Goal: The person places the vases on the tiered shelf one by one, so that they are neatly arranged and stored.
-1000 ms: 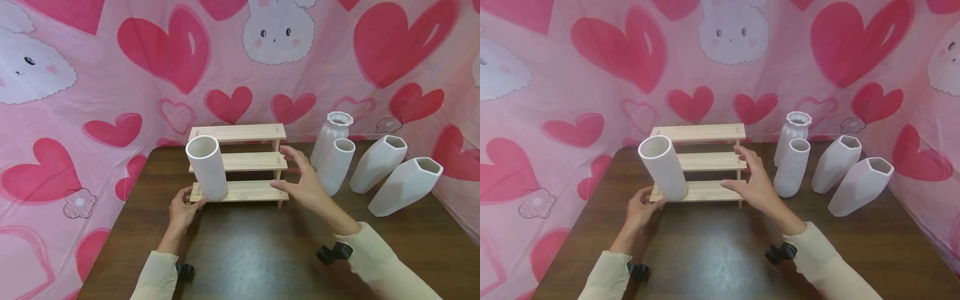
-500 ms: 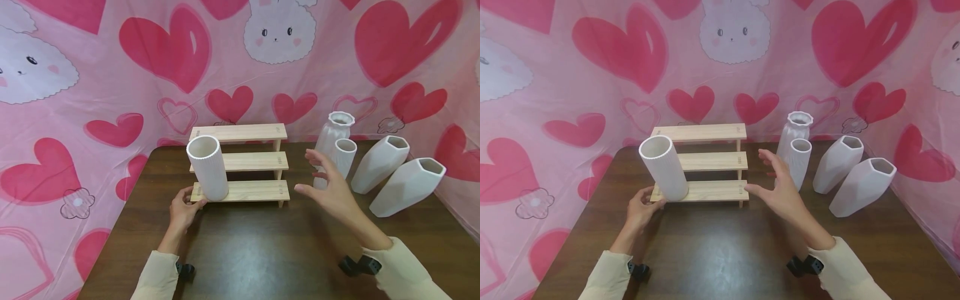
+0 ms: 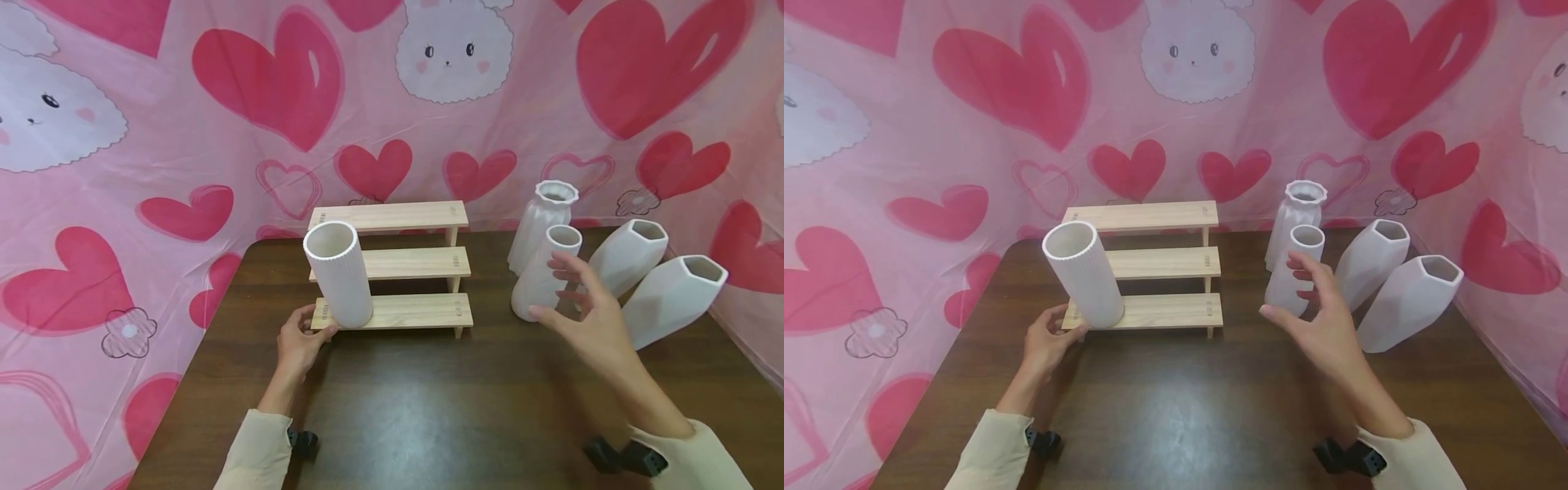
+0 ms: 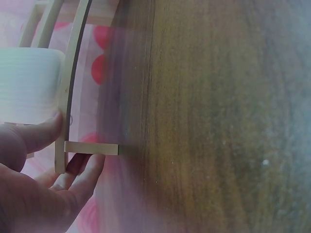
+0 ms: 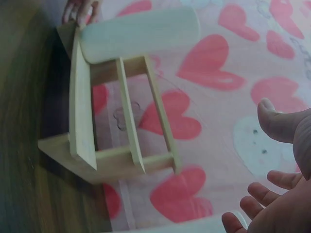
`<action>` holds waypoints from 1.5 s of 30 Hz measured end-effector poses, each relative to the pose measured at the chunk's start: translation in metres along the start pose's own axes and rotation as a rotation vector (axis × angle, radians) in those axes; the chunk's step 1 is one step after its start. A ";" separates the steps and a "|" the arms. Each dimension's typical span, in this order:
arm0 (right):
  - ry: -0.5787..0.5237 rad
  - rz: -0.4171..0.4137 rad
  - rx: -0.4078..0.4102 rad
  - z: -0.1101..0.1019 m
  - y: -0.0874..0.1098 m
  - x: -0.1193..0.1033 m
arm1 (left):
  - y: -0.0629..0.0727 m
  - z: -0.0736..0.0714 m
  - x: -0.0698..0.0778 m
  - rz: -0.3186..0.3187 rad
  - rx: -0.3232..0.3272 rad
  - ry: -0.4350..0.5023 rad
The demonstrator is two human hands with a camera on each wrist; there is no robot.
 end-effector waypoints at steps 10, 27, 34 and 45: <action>-0.049 0.073 0.140 -0.024 0.012 0.019 | -0.001 0.000 0.000 -0.004 -0.002 -0.008; 0.054 0.227 0.657 -0.092 0.018 0.038 | -0.001 -0.001 0.000 -0.002 -0.010 -0.018; -0.056 0.452 0.731 -0.114 0.009 0.063 | -0.002 -0.001 -0.001 -0.003 -0.005 -0.015; -0.246 0.671 0.676 -0.116 -0.002 0.110 | -0.001 0.000 0.001 -0.012 0.002 -0.015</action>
Point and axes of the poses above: each hand's wrist, its own y-axis away from the middle knuckle, its own z-axis out of the palm, x = y × z, the point moved 4 cm from there along -y, towards the middle knuckle, and after that the axes turned 8 degrees about z, right-handed, at the moved point
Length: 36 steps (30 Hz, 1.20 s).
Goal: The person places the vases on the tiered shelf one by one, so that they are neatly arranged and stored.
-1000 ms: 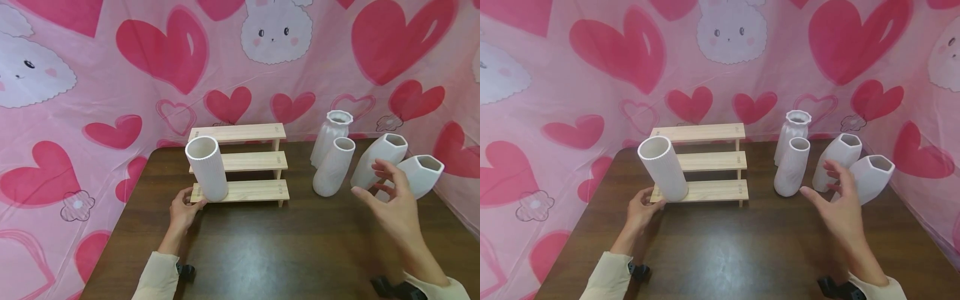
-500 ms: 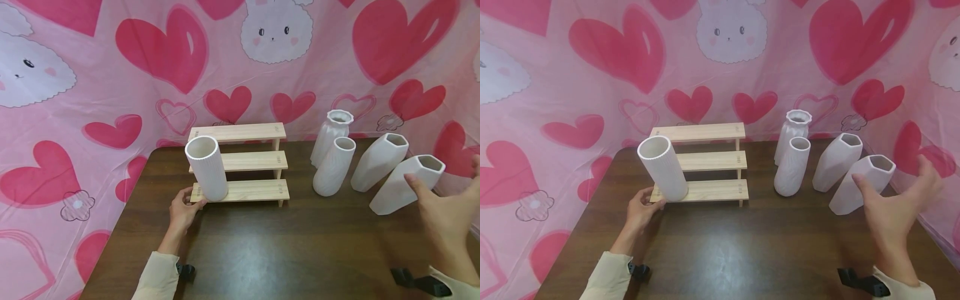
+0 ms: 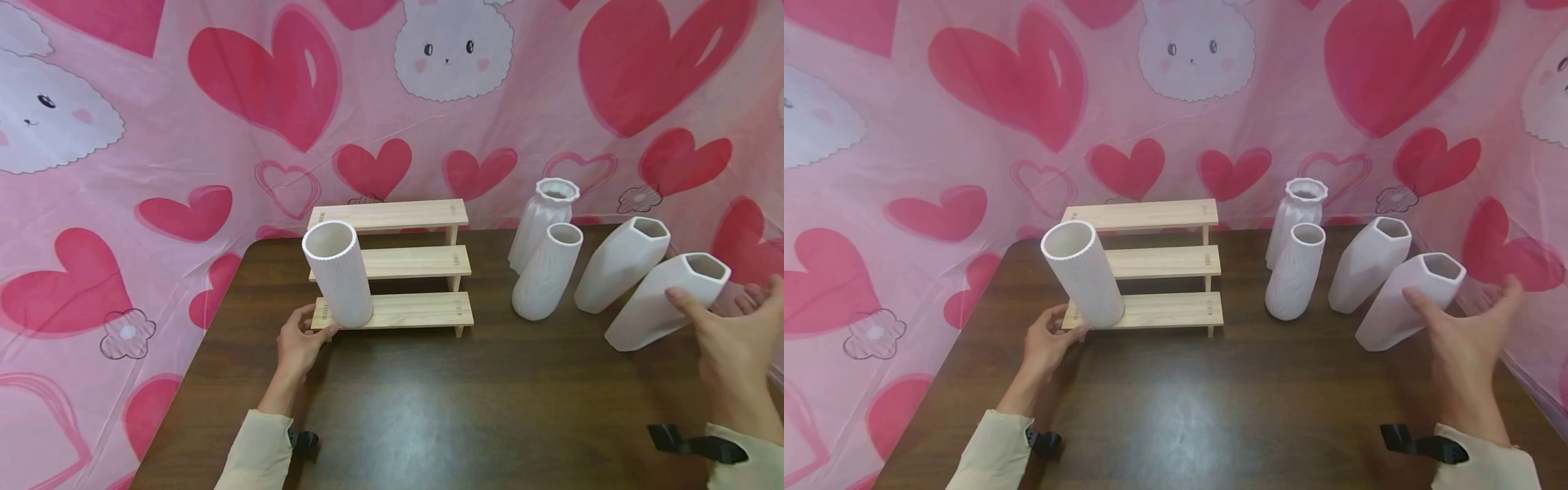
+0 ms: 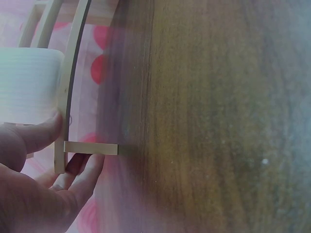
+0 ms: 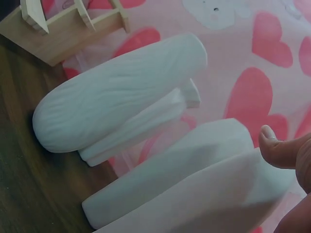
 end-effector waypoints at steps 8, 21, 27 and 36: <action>-0.156 0.077 -0.075 0.006 -0.009 0.008 | 0.000 0.000 -0.001 0.000 0.001 0.009; -0.075 0.007 -0.181 0.012 -0.014 0.017 | 0.000 0.000 -0.001 0.003 -0.002 0.015; -0.056 0.013 -0.198 0.013 -0.013 0.016 | 0.000 -0.001 -0.001 0.000 0.002 0.017; -0.161 0.015 -0.201 0.009 -0.012 0.016 | 0.000 0.000 -0.001 0.002 0.002 0.017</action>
Point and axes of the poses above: each hand's wrist, its own y-axis away from the middle knuckle, its own z-axis out of the palm, x = y × z, the point moved 4 cm from there along -y, towards the middle knuckle, and after that the axes turned 8 degrees about z, right-handed, at the moved point
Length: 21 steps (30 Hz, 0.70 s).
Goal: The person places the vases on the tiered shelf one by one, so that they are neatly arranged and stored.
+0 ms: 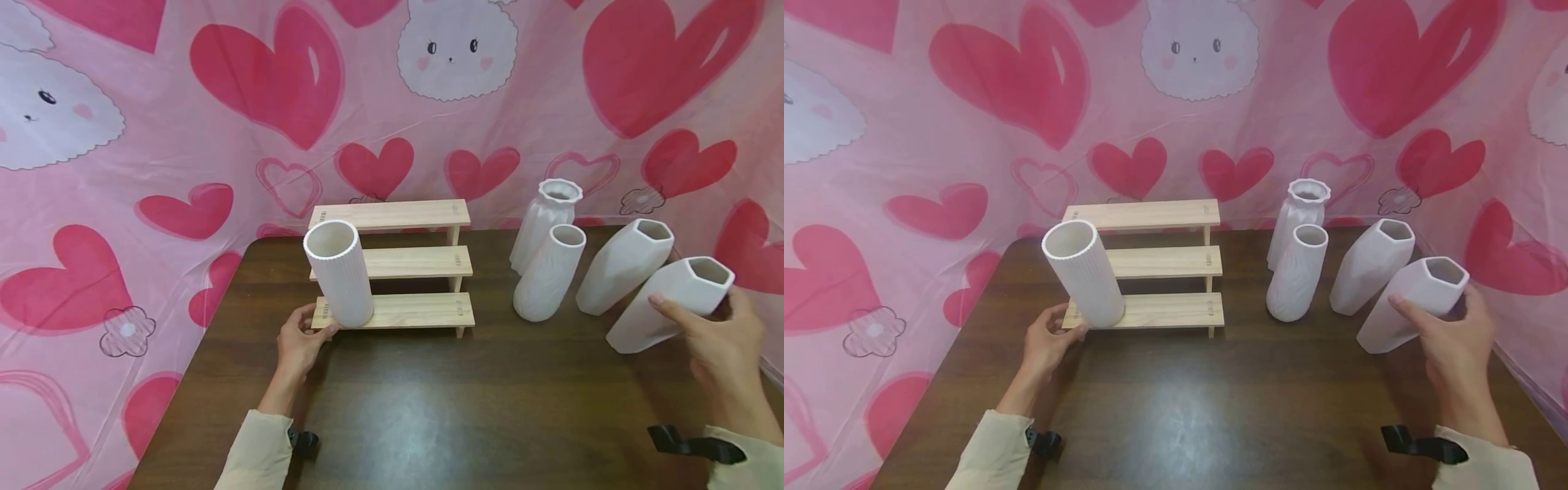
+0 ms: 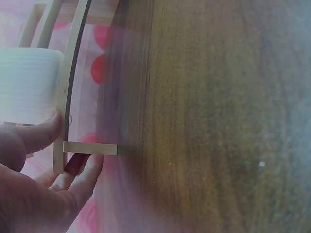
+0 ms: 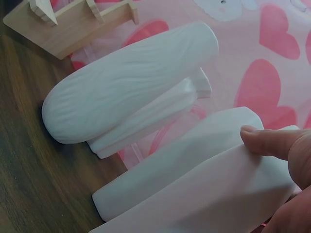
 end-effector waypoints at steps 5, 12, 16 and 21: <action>-0.064 0.005 0.019 0.000 0.001 0.000 | -0.001 0.001 -0.002 -0.008 0.004 -0.002; -0.132 -0.018 0.027 0.001 0.008 -0.004 | -0.001 0.001 -0.002 -0.007 0.007 -0.012; -0.077 -0.026 0.013 0.003 0.016 -0.010 | -0.001 0.001 -0.001 -0.014 0.003 -0.012; 0.069 -0.071 -0.015 0.006 0.027 -0.018 | -0.001 0.001 0.001 -0.015 -0.004 0.000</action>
Point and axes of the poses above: each hand's wrist, its own y-axis away from the middle knuckle, its own z-axis out of the palm, x = y × z, the point moved 4 cm from there along -y, towards the middle knuckle, and after that the axes turned 8 degrees about z, right-handed, at the moved point
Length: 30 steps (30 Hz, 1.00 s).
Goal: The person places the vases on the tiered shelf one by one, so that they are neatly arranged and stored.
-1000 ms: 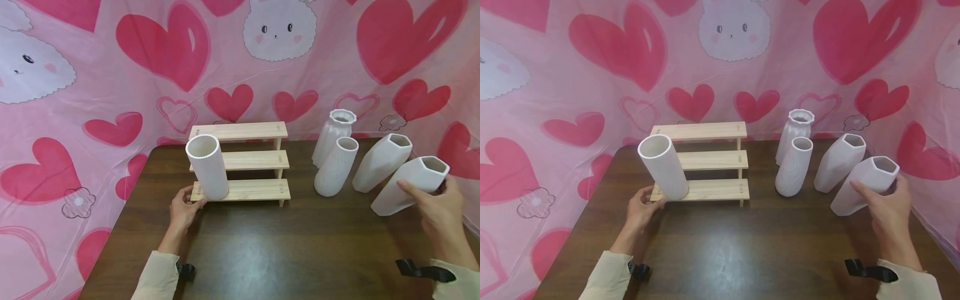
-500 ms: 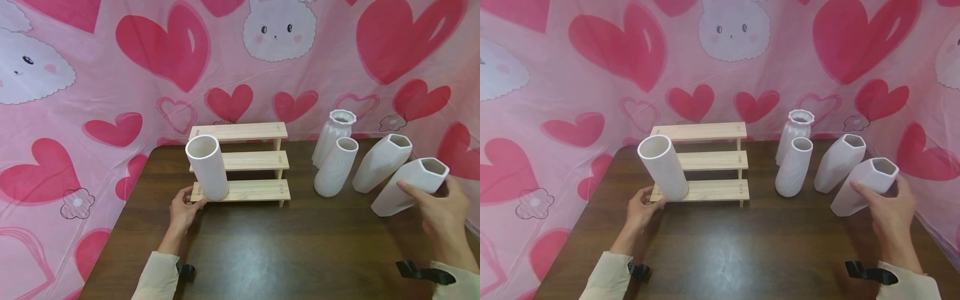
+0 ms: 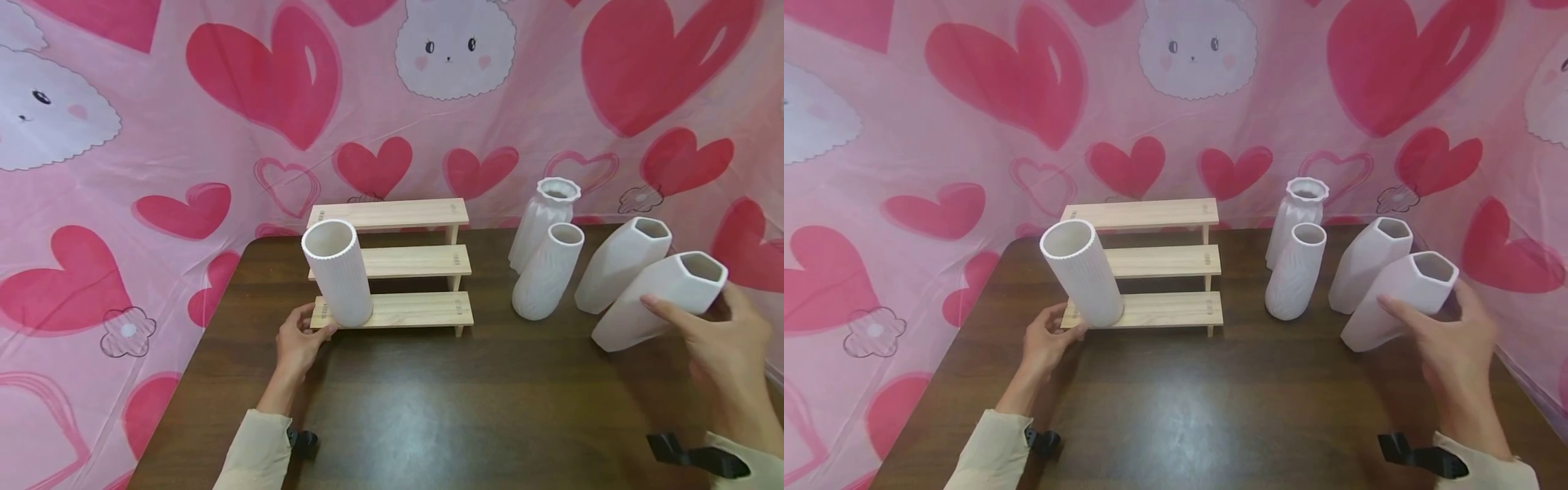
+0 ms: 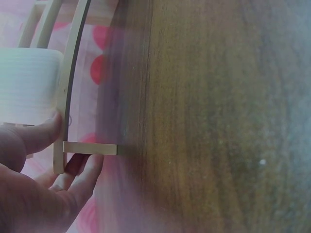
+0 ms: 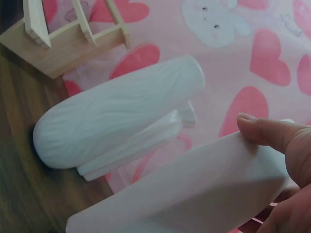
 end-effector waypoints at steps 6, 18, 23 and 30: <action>0.139 -0.075 -0.069 0.003 0.010 -0.007 | 0.001 -0.001 0.001 -0.002 -0.005 0.006; 0.359 -0.188 -0.183 0.016 0.031 -0.018 | 0.001 0.000 0.000 -0.003 0.003 -0.002; 0.355 -0.236 -0.256 0.024 0.040 -0.023 | 0.000 0.000 0.000 0.000 0.002 0.002; 0.226 -0.260 -0.373 0.046 0.052 -0.031 | 0.001 0.001 0.000 0.001 0.008 0.001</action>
Point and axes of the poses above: each hand's wrist, its own y-axis away from the middle knuckle, its own z-axis out of the palm, x = y × z, the point moved 4 cm from there along -y, towards the middle knuckle, and after that the axes turned 8 degrees about z, right-handed, at the moved point
